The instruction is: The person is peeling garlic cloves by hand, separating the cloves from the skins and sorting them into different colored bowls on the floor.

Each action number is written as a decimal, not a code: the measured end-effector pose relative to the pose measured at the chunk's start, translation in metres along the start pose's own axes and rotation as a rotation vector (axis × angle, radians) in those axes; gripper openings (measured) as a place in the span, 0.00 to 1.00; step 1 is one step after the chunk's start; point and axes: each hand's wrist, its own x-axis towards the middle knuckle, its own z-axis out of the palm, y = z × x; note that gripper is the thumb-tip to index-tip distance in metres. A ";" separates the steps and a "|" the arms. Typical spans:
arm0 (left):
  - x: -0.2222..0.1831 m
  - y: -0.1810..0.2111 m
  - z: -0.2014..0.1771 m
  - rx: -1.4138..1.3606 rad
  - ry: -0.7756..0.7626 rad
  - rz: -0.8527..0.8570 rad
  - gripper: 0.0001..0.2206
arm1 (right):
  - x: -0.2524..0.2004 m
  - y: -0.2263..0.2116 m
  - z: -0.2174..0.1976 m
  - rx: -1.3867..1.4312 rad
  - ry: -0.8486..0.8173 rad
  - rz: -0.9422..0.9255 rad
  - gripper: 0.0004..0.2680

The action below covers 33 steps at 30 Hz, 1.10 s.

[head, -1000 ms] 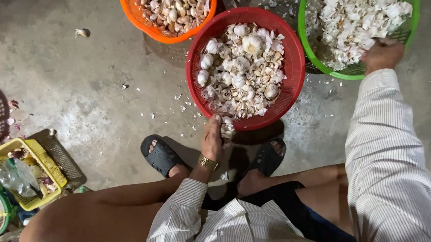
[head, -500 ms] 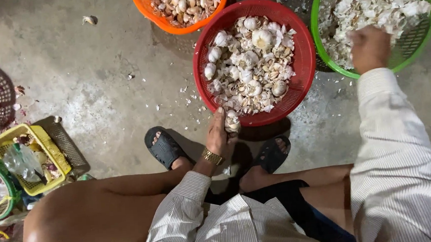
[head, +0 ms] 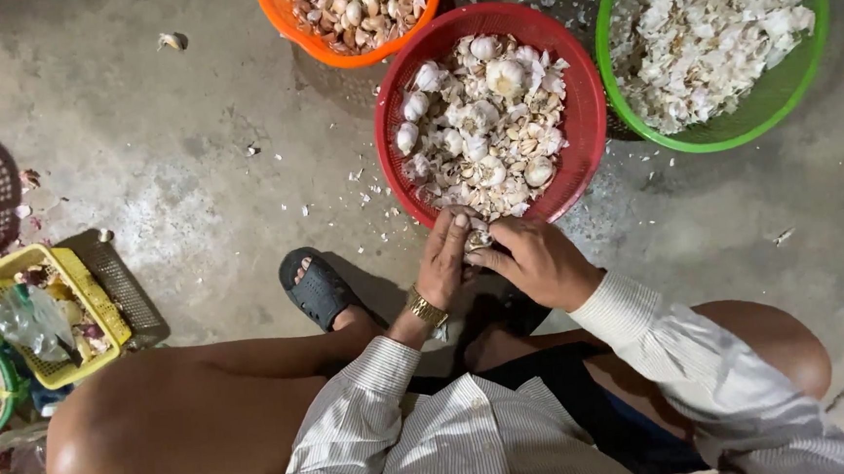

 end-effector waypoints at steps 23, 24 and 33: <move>0.006 -0.014 -0.012 -0.331 0.064 -0.094 0.18 | -0.001 -0.029 0.005 1.181 0.103 0.261 0.06; 0.005 -0.009 -0.012 -0.330 0.064 -0.096 0.18 | -0.001 -0.018 0.011 1.182 0.104 0.262 0.06; 0.001 0.012 -0.003 -0.491 0.147 -0.101 0.17 | -0.001 0.014 0.025 1.358 0.071 0.254 0.09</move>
